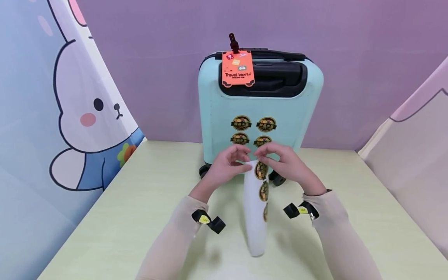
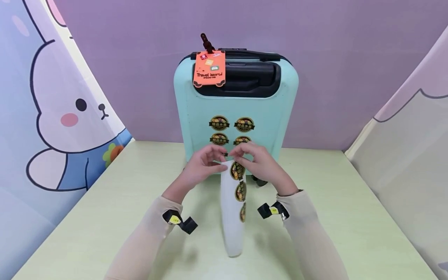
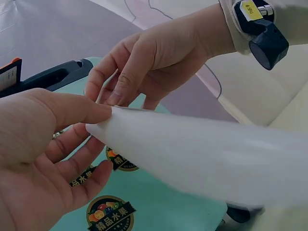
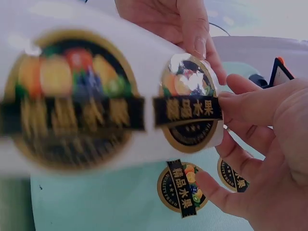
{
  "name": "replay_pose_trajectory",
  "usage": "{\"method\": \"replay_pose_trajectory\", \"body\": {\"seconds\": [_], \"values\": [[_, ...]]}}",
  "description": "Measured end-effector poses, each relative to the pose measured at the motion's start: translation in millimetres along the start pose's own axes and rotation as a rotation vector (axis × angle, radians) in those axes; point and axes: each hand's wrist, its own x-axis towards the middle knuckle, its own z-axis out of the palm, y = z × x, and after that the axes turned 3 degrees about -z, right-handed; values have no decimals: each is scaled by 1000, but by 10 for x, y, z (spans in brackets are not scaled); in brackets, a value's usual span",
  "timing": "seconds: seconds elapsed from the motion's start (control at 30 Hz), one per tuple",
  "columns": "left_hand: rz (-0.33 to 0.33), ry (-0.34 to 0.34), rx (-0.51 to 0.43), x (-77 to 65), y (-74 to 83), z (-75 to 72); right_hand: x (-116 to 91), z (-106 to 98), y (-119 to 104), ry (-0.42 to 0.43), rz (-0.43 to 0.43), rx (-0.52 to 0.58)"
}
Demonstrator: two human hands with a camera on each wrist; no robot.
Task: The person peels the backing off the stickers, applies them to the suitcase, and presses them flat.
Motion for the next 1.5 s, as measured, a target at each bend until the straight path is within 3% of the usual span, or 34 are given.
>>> {"method": "replay_pose_trajectory", "body": {"seconds": [0.2, 0.3, 0.6, 0.73, 0.87, 1.13, 1.5], "values": [[-18, -59, -26, -23, -4, 12, 23, 41, 17, 18, -158, -65], [-26, -54, -53, -28, -30, 38, 27, 79, 33, 28, -192, -92], [-92, 156, -161, -63, -131, 114, -54, 228, 4, 204, -1, -65], [-101, 208, -250, -76, -149, 121, -122, 281, -4, 252, 44, -67], [-89, 220, -314, -108, -150, 123, -183, 349, -5, 240, 60, -75], [-60, 211, -354, -165, -142, 154, -264, 479, 14, 305, -29, -59], [-45, 234, -363, -198, -167, 171, -269, 475, 3, 347, 16, 7]]}}
